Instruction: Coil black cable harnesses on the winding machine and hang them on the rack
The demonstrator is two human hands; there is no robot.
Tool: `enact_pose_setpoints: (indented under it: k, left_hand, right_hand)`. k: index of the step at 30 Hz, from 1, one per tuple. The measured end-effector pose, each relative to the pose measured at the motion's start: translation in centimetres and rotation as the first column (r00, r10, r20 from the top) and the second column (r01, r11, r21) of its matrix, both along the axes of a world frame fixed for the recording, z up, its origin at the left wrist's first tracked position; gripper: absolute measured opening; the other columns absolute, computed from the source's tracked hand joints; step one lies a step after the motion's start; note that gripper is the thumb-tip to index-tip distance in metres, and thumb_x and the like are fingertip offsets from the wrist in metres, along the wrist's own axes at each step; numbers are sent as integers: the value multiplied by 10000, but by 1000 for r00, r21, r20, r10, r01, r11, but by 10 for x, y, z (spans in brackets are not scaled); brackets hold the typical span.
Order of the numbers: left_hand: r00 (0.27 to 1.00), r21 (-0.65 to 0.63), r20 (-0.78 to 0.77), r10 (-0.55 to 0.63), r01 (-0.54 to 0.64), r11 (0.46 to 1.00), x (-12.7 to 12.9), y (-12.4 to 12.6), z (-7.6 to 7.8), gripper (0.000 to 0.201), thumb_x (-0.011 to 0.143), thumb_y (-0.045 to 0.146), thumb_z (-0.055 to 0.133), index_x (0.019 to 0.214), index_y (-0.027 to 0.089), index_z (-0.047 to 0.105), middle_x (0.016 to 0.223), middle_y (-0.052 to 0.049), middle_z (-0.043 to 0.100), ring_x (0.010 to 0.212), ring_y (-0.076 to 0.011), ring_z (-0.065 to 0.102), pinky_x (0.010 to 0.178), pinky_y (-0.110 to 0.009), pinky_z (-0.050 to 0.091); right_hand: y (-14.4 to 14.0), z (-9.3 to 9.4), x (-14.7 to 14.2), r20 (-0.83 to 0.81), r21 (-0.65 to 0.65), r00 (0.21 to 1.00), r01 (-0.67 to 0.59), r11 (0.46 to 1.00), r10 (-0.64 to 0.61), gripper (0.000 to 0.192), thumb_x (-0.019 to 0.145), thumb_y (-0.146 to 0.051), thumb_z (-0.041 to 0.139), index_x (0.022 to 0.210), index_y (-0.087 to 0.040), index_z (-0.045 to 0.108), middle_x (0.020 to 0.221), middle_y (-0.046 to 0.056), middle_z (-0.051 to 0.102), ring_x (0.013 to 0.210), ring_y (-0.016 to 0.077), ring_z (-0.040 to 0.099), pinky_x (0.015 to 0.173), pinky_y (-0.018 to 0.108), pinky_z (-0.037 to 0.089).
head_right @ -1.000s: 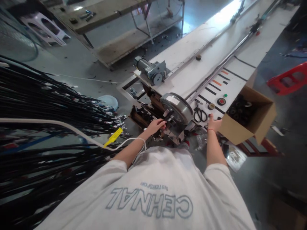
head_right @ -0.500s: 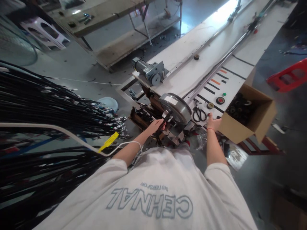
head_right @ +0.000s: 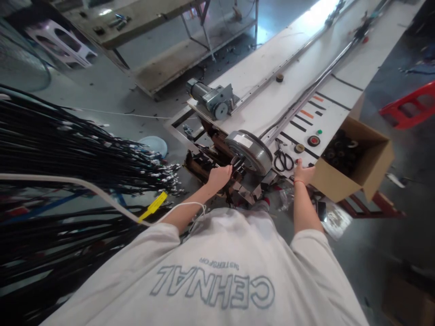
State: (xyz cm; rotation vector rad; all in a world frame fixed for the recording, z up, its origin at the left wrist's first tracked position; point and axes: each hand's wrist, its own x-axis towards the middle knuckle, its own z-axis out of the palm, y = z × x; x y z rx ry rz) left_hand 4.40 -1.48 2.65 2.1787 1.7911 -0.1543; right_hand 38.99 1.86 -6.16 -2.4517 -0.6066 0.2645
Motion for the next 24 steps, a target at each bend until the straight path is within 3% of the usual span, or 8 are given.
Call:
enact_pose_setpoints:
  k: [5,8,11,14,16,18,21,24]
  left_hand:
    - [1000,-21,15,-15,15,1000,1,5,10,499,994,510,374,939,146,712,823,-142,724,845,-273,707,698,-297,463]
    - [999,11,20,-40,40,999,6,6,11,467,991,438,396,933,106,719,821,-171,712,864,-296,703,731,-326,461]
    - [992,22,125,-13,10,1000,5,11,6,406,966,349,444,861,76,725,799,-187,699,877,-308,696,777,-355,449]
    - [947,-41,318,39,-27,999,-4,21,-4,366,907,348,536,704,99,713,689,-139,684,820,-274,685,741,-317,445]
    - [867,-176,488,101,-16,984,-12,30,-14,371,881,376,573,643,120,698,619,-85,673,747,-227,672,685,-274,449]
    - [737,-375,626,255,-1,927,-21,37,-26,353,863,406,607,677,124,708,630,-48,689,698,-191,661,649,-251,463]
    - [545,-609,677,495,36,792,-28,43,-42,299,798,420,711,783,121,721,750,-41,734,703,-162,663,665,-251,497]
    - [412,-697,675,612,84,712,-29,42,-54,300,715,394,803,778,121,695,785,-44,738,733,-147,666,730,-262,514]
  right_hand:
    - [1,5,-3,-10,-71,1000,12,997,-13,704,836,-653,592,1238,-88,474,1263,269,564,1168,382,558,1011,514,418]
    - [0,9,-5,-9,-90,1000,4,996,-4,717,846,-653,585,1258,-78,468,1279,271,556,1179,382,552,1010,503,421]
    - [0,10,-5,-11,-75,1000,-12,997,12,713,861,-637,577,1267,-63,461,1290,279,544,1192,383,542,1013,494,418]
    - [0,8,-4,-16,-65,1000,0,998,-1,700,845,-644,588,1241,-78,476,1273,270,552,1173,389,550,1001,507,422]
    - [0,7,-4,-13,-60,1000,15,998,-16,688,829,-646,604,1220,-93,488,1259,262,560,1158,392,556,993,517,426]
    - [0,6,-4,-10,-43,1000,20,999,-21,677,821,-638,615,1211,-99,493,1254,258,563,1159,392,554,997,520,422]
    - [1,6,-4,-6,-17,1000,25,1000,-25,669,814,-626,629,1210,-105,491,1254,252,568,1171,389,548,1012,516,411]
    - [1,7,-5,1,-45,1000,18,999,-18,675,830,-637,606,1215,-96,483,1254,259,564,1166,386,548,1009,503,409]
